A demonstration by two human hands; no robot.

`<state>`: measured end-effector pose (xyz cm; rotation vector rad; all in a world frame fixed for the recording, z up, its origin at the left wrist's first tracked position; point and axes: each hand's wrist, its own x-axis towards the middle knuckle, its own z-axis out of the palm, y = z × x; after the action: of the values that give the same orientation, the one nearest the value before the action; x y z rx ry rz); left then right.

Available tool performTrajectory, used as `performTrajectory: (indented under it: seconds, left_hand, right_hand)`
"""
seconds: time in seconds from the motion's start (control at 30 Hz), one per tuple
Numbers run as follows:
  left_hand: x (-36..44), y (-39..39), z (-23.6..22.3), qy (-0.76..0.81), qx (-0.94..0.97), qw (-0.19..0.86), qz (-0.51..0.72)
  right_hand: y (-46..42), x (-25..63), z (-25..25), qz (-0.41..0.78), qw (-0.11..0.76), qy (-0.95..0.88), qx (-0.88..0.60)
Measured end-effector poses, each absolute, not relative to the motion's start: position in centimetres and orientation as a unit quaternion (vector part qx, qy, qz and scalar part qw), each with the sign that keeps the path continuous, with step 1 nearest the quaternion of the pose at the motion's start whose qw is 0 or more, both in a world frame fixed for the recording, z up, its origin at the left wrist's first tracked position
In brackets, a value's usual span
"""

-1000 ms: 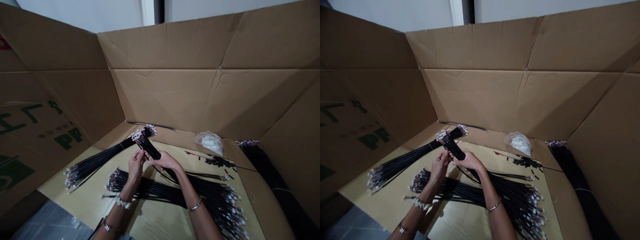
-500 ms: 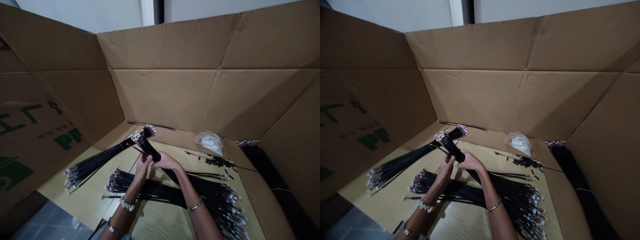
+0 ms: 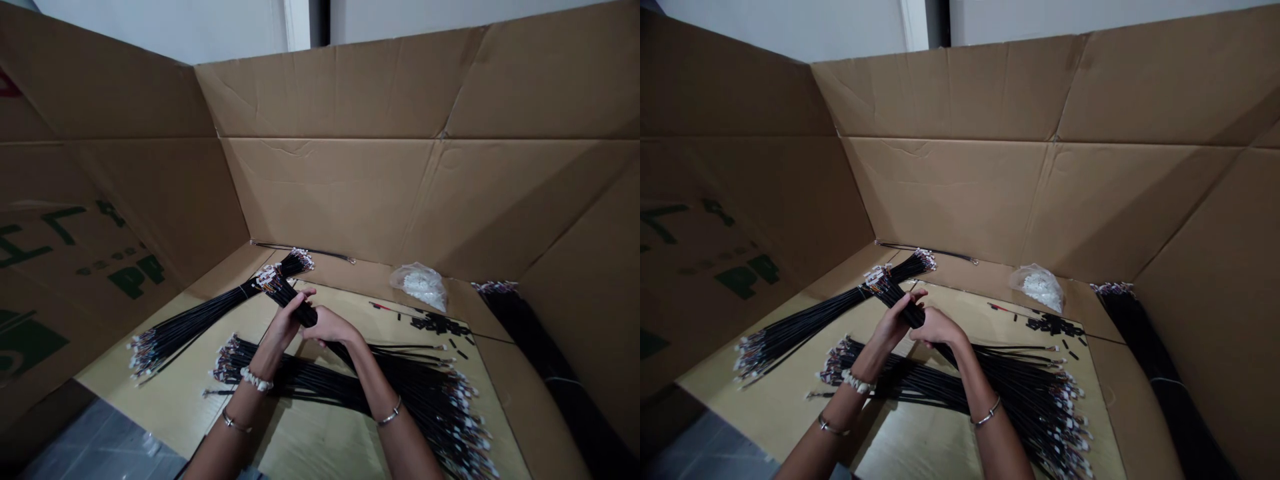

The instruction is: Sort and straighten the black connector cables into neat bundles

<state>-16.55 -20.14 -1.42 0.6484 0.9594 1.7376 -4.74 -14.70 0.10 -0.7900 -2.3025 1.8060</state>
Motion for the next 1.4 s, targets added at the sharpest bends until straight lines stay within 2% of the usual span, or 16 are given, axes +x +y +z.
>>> performTrajectory:
  seconds: [0.13,0.23,0.37,0.5,0.77,0.87,0.97,1.1,1.23,1.4]
  left_hand:
    - [-19.5,-22.0,-1.9,0.411,0.326,0.513,0.680]
    - [-23.1,-24.7,-2.0,0.518,0.376,0.431,0.637]
    - [-27.2,-27.9,-2.4,0.640,0.545,0.325,0.434]
    - [-29.9,-29.0,-3.3,0.628,0.671,0.283,0.276]
    - [-32.0,-27.3,-3.1,0.607,0.745,0.246,0.129]
    - [-31.6,-27.0,-2.5,0.605,0.751,0.220,0.147]
    - [-31.5,-27.3,-1.7,0.627,0.712,0.217,0.231]
    - [-31.6,-27.8,-0.7,0.676,0.572,0.276,0.375]
    - [-31.2,-27.7,0.1,0.690,0.392,0.289,0.536]
    - [-30.4,-27.3,1.0,0.694,0.369,0.332,0.522]
  right_hand:
    - [-14.7,-4.5,0.0,0.605,0.068,-0.749,-0.263]
    - [-14.7,-4.3,0.3,0.611,0.075,-0.739,-0.273]
    - [-14.8,-4.2,0.9,0.612,0.063,-0.736,-0.282]
    - [-14.9,-4.2,1.2,0.607,0.052,-0.740,-0.286]
    - [-14.7,-4.0,1.1,0.615,0.062,-0.734,-0.282]
    - [-14.6,-4.0,0.9,0.617,0.068,-0.734,-0.277]
    - [-14.4,-3.9,0.6,0.622,0.076,-0.730,-0.272]
    - [-14.3,-3.9,0.4,0.624,0.080,-0.728,-0.271]
    - [-14.3,-3.9,0.4,0.624,0.081,-0.728,-0.270]
    - [-14.3,-3.9,0.4,0.634,0.076,-0.716,-0.283]
